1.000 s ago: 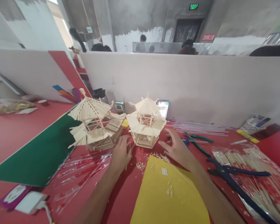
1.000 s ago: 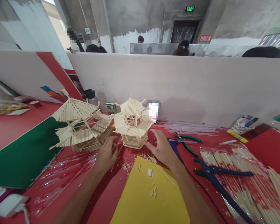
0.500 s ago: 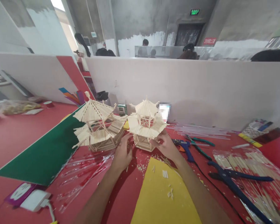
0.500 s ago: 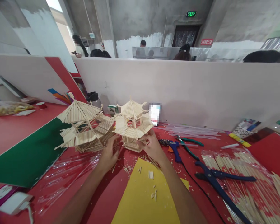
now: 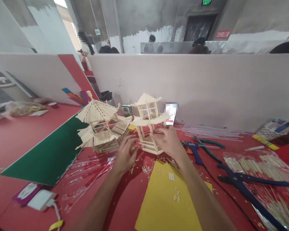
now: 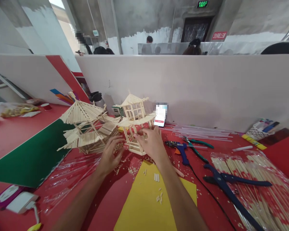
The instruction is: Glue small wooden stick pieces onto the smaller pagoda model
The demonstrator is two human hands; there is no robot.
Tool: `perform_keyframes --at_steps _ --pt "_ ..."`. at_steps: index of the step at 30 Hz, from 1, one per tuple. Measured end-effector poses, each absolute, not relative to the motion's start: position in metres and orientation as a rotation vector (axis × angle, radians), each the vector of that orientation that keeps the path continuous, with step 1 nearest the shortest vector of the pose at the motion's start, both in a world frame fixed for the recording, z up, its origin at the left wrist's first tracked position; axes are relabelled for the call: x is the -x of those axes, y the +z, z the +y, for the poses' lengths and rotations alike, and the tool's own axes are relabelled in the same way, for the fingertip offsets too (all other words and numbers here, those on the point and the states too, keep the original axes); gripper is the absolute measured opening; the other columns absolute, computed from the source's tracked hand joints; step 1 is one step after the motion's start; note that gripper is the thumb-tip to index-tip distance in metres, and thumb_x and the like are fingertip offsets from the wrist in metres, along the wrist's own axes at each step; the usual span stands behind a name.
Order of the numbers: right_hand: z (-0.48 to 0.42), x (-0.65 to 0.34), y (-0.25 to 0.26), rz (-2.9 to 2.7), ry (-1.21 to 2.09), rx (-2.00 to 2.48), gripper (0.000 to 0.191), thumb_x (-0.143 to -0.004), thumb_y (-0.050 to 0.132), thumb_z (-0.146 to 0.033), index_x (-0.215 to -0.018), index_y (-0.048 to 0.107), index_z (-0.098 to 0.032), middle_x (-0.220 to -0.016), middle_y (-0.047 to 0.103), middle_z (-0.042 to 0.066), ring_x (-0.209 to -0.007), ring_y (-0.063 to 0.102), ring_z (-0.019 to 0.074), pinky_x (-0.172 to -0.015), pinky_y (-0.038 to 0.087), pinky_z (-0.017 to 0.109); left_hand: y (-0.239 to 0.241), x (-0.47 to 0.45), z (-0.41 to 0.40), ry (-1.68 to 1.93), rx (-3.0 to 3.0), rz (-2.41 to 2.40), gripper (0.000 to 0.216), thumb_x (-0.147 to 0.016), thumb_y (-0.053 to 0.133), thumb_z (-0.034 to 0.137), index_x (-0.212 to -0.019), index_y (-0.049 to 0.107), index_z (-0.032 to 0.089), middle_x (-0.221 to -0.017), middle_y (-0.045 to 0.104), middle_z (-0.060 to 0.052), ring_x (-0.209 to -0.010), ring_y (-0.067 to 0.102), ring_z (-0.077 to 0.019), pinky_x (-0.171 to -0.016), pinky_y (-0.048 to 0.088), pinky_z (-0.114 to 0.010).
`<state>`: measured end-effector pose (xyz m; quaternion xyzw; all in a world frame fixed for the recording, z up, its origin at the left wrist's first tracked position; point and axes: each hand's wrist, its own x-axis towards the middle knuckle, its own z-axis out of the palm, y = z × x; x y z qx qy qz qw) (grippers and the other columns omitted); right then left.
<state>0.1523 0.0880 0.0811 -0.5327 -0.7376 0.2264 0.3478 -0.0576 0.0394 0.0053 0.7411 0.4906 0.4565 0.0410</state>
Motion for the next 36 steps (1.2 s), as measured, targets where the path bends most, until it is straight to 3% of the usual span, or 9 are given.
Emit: perform_keyframes --at_steps 25,36 --pt "0.0815 -0.1531 0.0906 -2.009 0.456 1.414 0.028 -0.088 0.059 -0.050 -0.096 0.074 -0.028 -0.102 0.049 0.011 -0.106 0.050 0.0308 -0.092 0.044 0.048 -0.0005 0.0563 0.0481 1.500 -2.366 1.529 0.009 -0.092 0.057 0.018 -0.099 0.062 0.022 -0.105 0.062 -0.006 -0.103 0.060 -0.0183 -0.094 0.050 -0.035" --pt "0.0824 -0.1546 0.0891 -2.012 0.451 1.371 0.030 -0.088 0.059 -0.050 -0.098 0.074 -0.026 -0.099 0.049 0.012 -0.104 0.050 0.0329 -0.089 0.044 0.051 0.0013 0.0561 0.0480 1.463 -2.402 1.535 0.012 -0.092 0.057 0.018 -0.103 0.061 0.022 -0.109 0.061 -0.006 -0.107 0.059 -0.0186 -0.095 0.050 -0.036"
